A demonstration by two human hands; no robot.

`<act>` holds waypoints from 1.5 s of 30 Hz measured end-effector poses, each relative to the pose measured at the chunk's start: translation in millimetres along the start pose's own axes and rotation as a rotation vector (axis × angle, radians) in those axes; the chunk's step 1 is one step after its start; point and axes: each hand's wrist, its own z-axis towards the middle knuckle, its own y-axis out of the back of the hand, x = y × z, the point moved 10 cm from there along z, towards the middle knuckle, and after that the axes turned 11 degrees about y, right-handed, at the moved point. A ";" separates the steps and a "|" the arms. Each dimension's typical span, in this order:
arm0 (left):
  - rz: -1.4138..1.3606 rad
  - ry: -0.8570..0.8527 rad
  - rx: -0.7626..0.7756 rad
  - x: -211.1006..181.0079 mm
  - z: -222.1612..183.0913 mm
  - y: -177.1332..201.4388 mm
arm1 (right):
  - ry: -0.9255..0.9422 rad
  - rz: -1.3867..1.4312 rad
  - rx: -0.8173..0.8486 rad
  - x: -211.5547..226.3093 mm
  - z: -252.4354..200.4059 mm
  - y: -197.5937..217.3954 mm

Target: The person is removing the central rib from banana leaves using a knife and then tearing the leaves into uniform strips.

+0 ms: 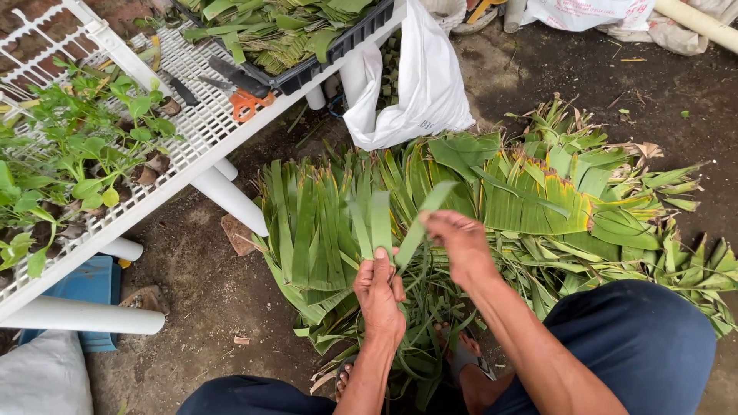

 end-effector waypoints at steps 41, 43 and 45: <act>-0.025 -0.001 0.109 7.5 7.6 -1.8 | 0.083 -0.117 0.204 12.5 -34.3 -32.2; -0.023 -0.004 0.120 8.2 7.7 -2.1 | 0.077 -0.111 0.199 11.1 -34.0 -31.7; -0.022 -0.006 0.133 8.9 8.2 -2.6 | 0.073 -0.105 0.194 9.4 -33.3 -30.7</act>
